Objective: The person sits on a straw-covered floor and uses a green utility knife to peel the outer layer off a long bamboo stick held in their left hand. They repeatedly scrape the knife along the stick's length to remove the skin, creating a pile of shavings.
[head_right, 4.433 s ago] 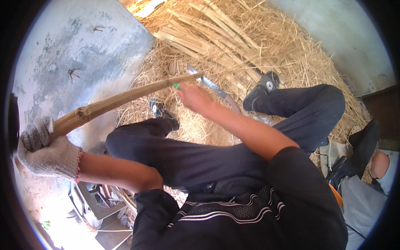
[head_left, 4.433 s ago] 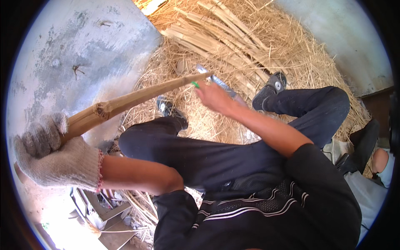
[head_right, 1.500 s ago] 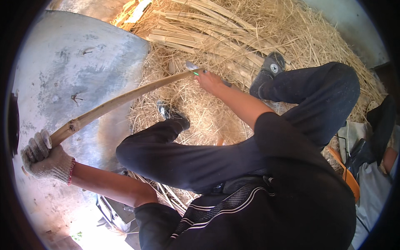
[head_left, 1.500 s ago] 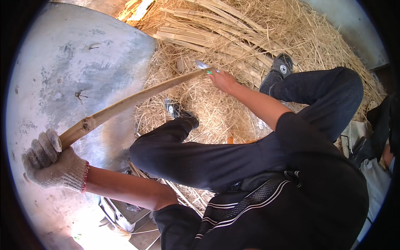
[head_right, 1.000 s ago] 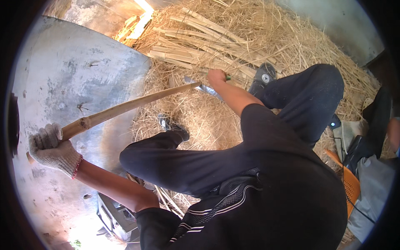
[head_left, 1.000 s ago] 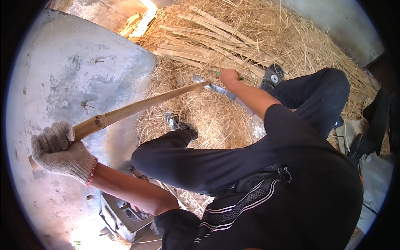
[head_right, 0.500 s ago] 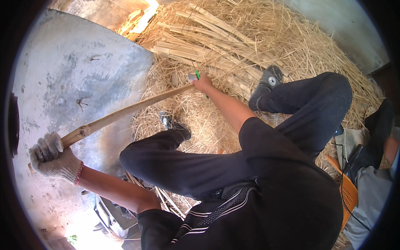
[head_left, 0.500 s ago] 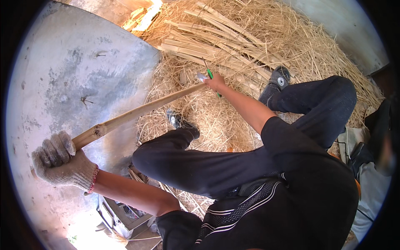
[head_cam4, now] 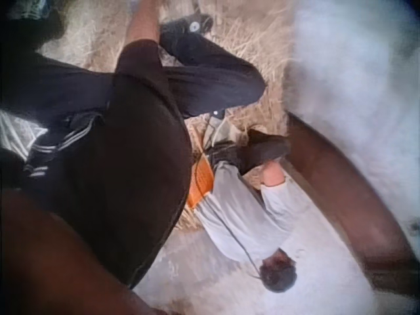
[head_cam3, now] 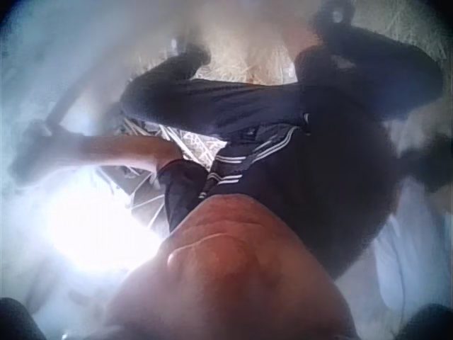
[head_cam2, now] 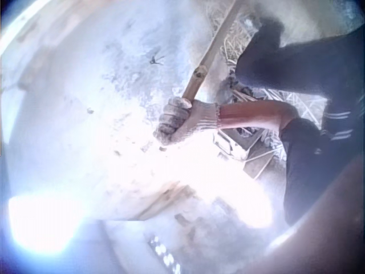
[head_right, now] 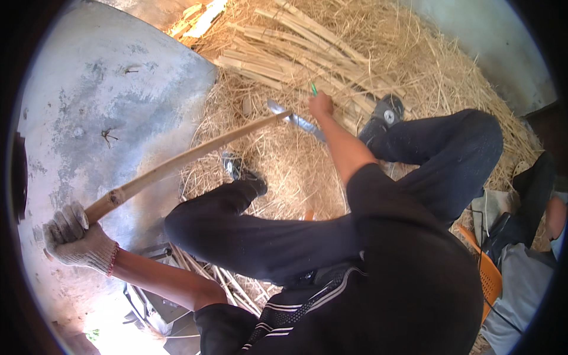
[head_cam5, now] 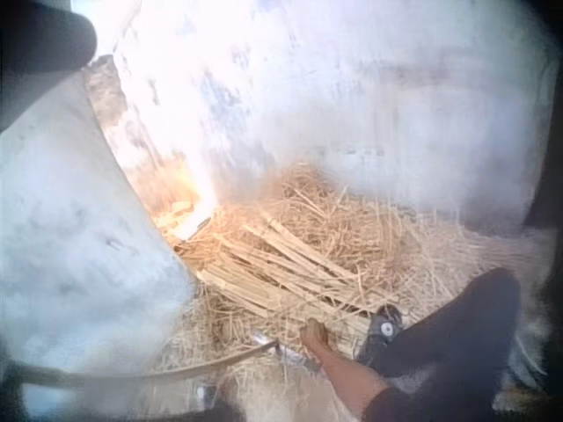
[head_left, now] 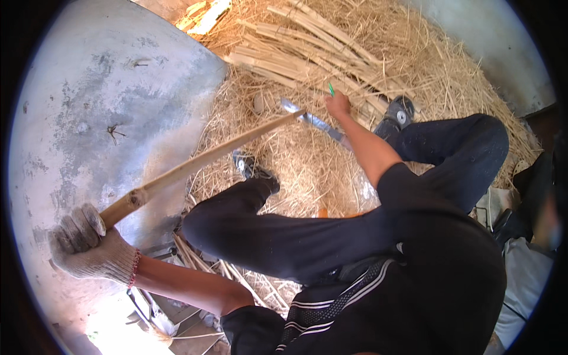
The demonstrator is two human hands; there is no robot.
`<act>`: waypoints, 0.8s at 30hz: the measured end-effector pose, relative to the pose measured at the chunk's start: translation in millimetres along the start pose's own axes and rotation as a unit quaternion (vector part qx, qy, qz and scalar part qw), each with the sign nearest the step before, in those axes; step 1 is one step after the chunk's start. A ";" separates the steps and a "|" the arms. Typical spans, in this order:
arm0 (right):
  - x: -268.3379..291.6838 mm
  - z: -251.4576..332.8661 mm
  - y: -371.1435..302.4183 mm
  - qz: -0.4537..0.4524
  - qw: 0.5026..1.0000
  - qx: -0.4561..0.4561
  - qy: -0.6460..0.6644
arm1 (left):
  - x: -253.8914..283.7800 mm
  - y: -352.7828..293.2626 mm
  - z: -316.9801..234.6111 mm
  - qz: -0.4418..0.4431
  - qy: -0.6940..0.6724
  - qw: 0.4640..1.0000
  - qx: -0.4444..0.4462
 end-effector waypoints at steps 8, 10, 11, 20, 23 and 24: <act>46.2 64.0 -49.6 -0.018 0.921 0.378 -0.094 | -0.4 9.7 15.1 -0.091 -0.012 0.996 -0.005; 47.0 115.0 -123.9 0.140 0.932 0.307 -0.130 | 8.2 13.8 9.7 -0.055 -0.021 0.998 0.007; 57.7 126.9 -147.0 0.207 0.930 0.264 -0.152 | 8.5 14.4 8.7 -0.053 -0.023 0.998 0.005; 20.7 81.3 -151.0 0.079 0.917 0.324 -0.219 | -12.7 6.8 9.1 0.012 -0.036 0.999 0.019; 17.1 87.1 -152.3 0.155 0.933 0.270 -0.179 | -16.0 7.6 6.8 0.059 -0.061 0.996 0.030; 22.3 93.3 -157.6 0.201 0.938 0.237 -0.155 | -17.8 7.1 5.6 0.069 -0.075 0.994 0.031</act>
Point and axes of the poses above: each hand's wrist, its own y-axis towards the middle knuckle, its own x-axis out of the back of the hand, z = x × y, the point moved 5 cm from there along y, towards the middle knuckle, and after that the axes turned 13 degrees about -y, right-handed, at the moved point
